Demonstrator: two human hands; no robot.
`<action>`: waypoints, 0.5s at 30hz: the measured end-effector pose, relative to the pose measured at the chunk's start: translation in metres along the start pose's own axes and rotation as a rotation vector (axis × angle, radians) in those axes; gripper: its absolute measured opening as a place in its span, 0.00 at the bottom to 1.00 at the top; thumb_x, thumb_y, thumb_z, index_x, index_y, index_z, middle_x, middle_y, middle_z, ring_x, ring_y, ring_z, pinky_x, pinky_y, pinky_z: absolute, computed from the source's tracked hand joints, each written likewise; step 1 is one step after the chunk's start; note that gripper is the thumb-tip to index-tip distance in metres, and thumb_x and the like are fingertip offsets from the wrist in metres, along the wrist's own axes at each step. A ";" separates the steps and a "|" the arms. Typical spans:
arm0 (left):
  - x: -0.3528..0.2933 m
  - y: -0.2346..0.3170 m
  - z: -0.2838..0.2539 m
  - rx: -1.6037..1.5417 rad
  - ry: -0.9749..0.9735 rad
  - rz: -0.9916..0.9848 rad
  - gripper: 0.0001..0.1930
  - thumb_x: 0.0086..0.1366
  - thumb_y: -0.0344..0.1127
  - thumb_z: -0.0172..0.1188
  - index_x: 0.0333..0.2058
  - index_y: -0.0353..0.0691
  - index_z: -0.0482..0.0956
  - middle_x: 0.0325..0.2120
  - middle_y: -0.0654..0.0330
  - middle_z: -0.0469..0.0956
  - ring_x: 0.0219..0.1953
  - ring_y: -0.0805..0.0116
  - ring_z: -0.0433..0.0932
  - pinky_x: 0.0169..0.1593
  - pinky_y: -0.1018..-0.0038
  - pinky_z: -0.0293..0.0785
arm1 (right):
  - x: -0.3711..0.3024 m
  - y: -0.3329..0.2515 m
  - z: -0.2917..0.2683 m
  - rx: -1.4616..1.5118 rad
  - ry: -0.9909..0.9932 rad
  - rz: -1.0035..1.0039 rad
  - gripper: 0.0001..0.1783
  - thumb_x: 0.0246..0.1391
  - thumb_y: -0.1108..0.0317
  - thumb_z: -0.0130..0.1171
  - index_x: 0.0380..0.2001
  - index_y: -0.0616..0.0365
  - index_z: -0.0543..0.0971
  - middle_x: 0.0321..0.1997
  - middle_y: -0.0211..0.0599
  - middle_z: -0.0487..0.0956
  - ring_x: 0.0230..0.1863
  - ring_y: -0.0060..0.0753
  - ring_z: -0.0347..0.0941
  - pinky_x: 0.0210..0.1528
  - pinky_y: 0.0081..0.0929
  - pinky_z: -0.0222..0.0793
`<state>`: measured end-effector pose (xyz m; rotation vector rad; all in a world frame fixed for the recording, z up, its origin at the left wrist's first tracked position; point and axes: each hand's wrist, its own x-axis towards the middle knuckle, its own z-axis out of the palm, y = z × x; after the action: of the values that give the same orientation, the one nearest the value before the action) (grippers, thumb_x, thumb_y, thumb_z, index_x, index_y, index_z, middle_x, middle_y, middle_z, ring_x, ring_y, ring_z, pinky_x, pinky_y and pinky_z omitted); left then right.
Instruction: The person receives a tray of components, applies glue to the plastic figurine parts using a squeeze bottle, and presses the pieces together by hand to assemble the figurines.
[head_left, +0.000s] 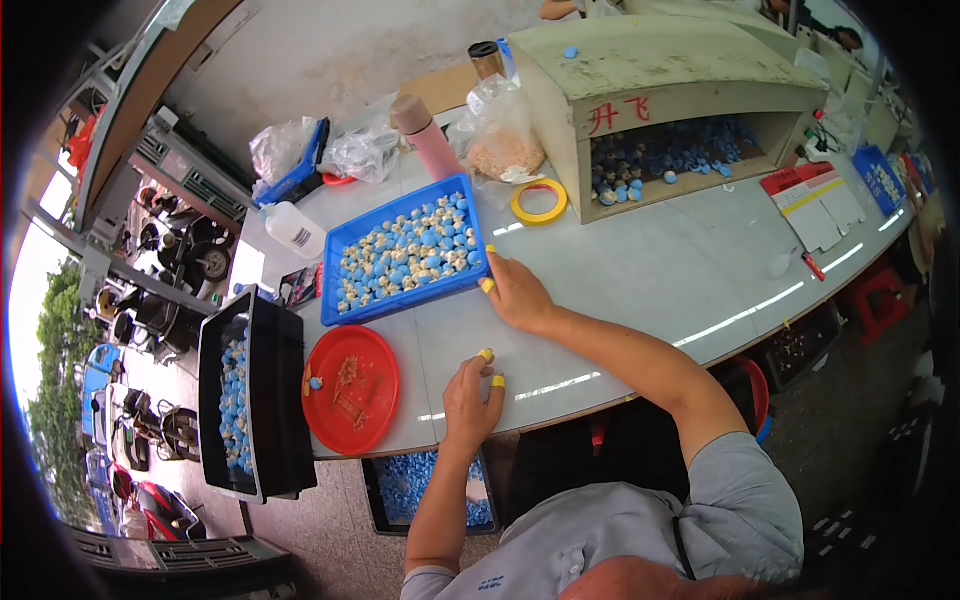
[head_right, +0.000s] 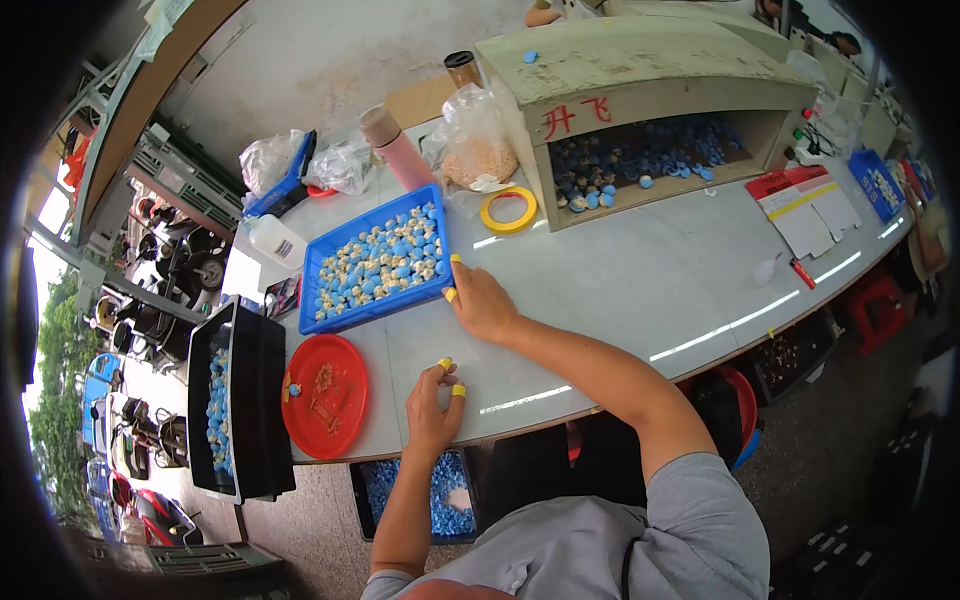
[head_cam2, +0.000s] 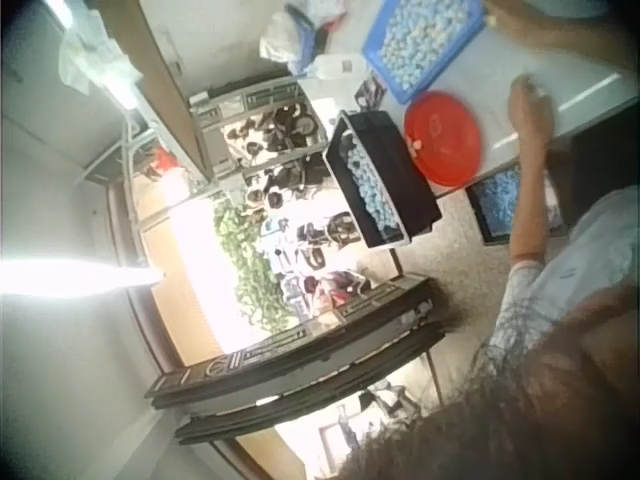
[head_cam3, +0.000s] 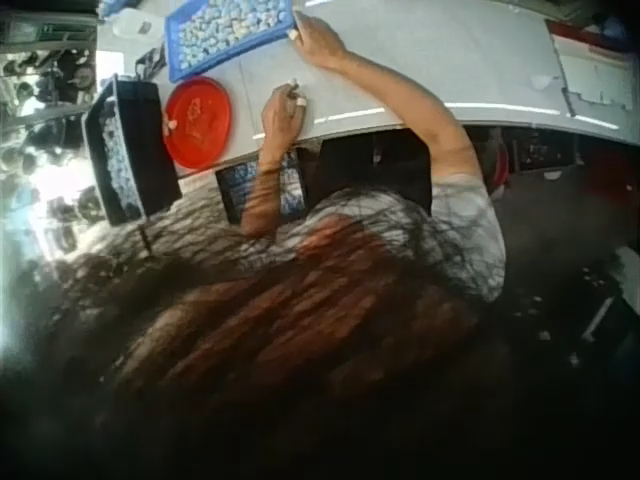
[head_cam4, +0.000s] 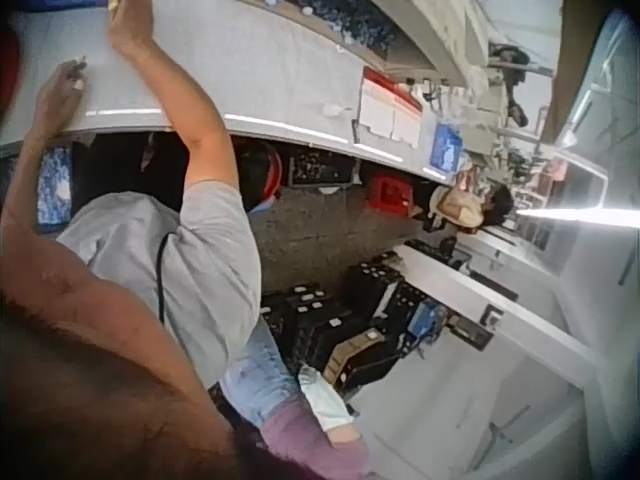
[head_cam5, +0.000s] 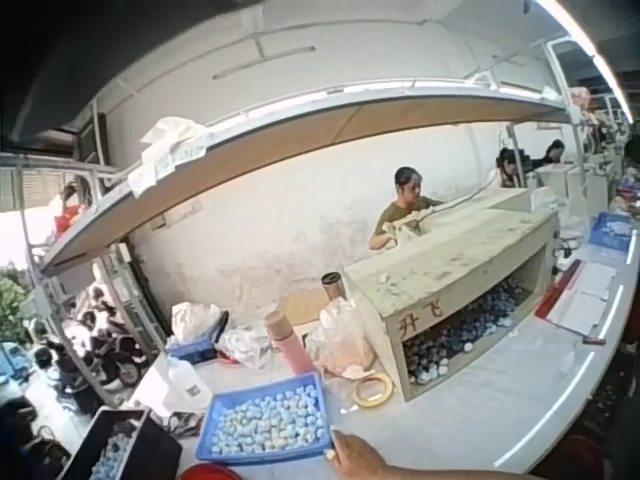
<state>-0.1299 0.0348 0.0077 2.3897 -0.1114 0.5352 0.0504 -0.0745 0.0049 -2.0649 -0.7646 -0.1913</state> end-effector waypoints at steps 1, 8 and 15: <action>0.008 0.005 0.002 -0.024 -0.018 0.021 0.20 0.53 0.24 0.63 0.45 0.34 0.72 0.39 0.50 0.78 0.38 0.55 0.79 0.41 0.65 0.76 | 0.000 0.001 0.004 0.007 -0.010 0.009 0.28 0.59 0.64 0.53 0.57 0.72 0.62 0.48 0.60 0.74 0.47 0.60 0.71 0.54 0.47 0.66; 0.074 0.036 0.034 -0.162 -0.276 0.116 0.14 0.55 0.26 0.63 0.41 0.35 0.74 0.37 0.55 0.80 0.30 0.61 0.81 0.33 0.70 0.76 | -0.051 0.036 -0.062 0.131 0.194 -0.084 0.26 0.53 0.73 0.54 0.56 0.66 0.65 0.55 0.54 0.68 0.57 0.55 0.66 0.58 0.41 0.64; 0.118 0.034 0.122 -0.746 -0.427 -0.207 0.16 0.63 0.26 0.58 0.49 0.27 0.71 0.38 0.55 0.79 0.34 0.75 0.77 0.39 0.79 0.75 | -0.044 0.126 -0.184 -0.274 0.432 0.210 0.21 0.49 0.76 0.57 0.49 0.57 0.71 0.45 0.43 0.71 0.46 0.45 0.72 0.43 0.40 0.71</action>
<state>0.0124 -0.0617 -0.0081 1.7131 -0.2063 -0.1209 0.1166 -0.2916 0.0063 -2.2315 -0.2651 -0.6283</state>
